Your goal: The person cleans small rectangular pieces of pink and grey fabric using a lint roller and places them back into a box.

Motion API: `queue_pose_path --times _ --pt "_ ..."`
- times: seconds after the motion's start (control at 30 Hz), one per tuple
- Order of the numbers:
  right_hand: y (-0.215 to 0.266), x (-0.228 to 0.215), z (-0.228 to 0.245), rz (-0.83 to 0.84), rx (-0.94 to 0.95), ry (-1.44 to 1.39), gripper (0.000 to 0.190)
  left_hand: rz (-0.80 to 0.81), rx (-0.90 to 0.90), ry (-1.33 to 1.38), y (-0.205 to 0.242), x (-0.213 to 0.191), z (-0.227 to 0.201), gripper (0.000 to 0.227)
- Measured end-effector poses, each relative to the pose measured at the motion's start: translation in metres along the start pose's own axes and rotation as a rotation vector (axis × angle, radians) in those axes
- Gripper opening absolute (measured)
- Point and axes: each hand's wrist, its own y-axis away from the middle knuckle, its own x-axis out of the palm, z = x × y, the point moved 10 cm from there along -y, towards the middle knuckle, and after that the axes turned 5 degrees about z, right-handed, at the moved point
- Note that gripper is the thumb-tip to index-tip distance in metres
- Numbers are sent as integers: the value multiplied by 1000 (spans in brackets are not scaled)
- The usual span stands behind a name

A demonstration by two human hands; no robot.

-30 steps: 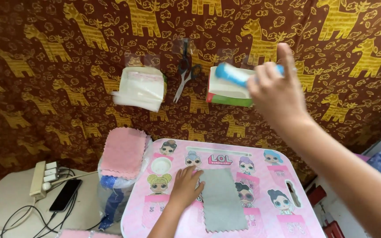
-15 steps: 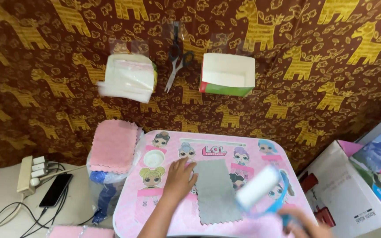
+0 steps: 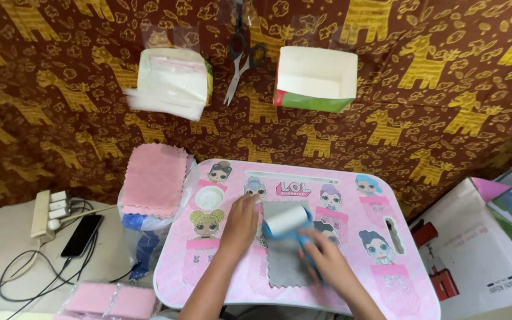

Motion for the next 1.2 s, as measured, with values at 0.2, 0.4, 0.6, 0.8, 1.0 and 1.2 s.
queue_pose_path --times 0.2,0.4,0.6,0.8,1.0,1.2 --pt "-39 37 81 -10 30 25 34 157 -267 115 -3 -32 -27 42" --pt "-5 18 45 -17 30 40 36 20 -99 35 1 -7 3 46" --pt "82 -42 -105 -92 142 -29 36 242 -40 -216 4 21 -5 44" --pt "60 -95 -380 -99 -422 158 67 250 -36 -239 4 22 -6 45" --pt "80 -3 -100 -83 77 -179 41 194 -9 -220 5 21 -4 43" --pt "-6 11 33 -101 40 -77 42 145 -3 -266 5 24 4 44"
